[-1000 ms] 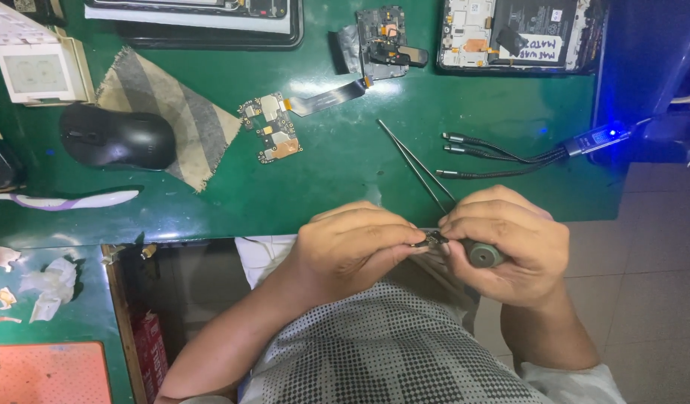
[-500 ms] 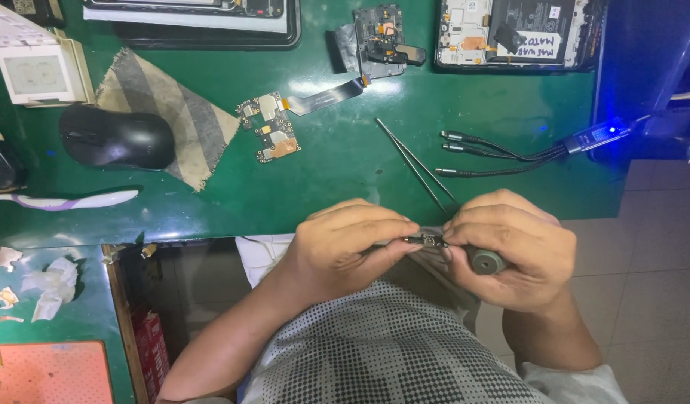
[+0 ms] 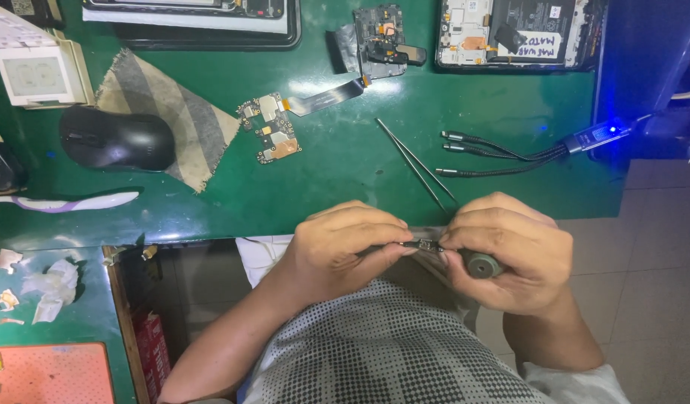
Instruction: Cleaning a small mobile phone electronic component using a toothbrush, a cloth, and a manual air blower.
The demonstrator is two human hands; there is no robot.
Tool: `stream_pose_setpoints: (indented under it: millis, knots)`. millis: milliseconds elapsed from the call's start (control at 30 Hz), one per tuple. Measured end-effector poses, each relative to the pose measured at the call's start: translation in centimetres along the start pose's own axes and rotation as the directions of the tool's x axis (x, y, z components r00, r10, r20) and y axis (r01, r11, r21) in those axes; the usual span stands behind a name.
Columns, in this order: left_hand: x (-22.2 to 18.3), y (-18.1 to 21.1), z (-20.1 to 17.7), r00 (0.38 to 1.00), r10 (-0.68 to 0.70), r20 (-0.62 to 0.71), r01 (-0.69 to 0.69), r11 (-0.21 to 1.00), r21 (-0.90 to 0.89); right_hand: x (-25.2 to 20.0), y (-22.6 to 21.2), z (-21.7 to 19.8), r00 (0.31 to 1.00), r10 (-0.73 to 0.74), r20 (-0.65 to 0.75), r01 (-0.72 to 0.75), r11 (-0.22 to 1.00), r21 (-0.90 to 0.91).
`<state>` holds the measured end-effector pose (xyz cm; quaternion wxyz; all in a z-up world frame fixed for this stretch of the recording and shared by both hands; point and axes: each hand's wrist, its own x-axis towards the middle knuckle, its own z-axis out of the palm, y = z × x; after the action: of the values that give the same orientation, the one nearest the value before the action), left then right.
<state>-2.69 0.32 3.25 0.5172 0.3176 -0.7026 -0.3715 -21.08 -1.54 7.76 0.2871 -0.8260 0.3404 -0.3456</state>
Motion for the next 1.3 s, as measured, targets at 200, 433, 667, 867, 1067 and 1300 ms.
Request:
stream_pose_setpoints:
  millis: [200, 433, 667, 867, 1067, 1300]
  knots:
    - [-0.7, 0.2, -1.8, 0.995, -0.096, -0.028, 0.097, 0.994, 0.057, -1.8, 2.2, -2.0, 0.990, 0.137, 0.018, -0.132, 0.977, -0.168]
    - [-2.1, -0.4, -2.8, 0.982, -0.160, -0.096, 0.173, 0.975, 0.142, 0.1, 2.6, -3.3, 0.994, 0.085, -0.065, -0.104, 0.901, -0.420]
    - [-1.9, -0.2, -2.7, 0.974, -0.220, -0.047, 0.225, 0.950, 0.214, 9.8, 4.2, -1.5, 0.966, -0.238, 0.100, 0.258, 0.879, -0.401]
    - [-3.2, 0.7, -2.6, 0.965, -0.236, -0.118, 0.259, 0.930, 0.262, 19.2, 13.1, 2.6, 0.916, -0.345, 0.206, 0.360, 0.475, -0.803]
    - [-4.5, 0.2, -3.5, 0.946, -0.239, -0.218, 0.288, 0.929, 0.233, 16.8, 7.6, 2.9, 0.929, -0.353, 0.110, 0.312, 0.588, -0.746]
    - [-4.8, -1.5, -4.3, 0.947, -0.240, -0.214, 0.281, 0.942, 0.184, 2.2, 1.1, 2.0, 0.612, 0.732, 0.299, -0.156, 0.482, -0.862]
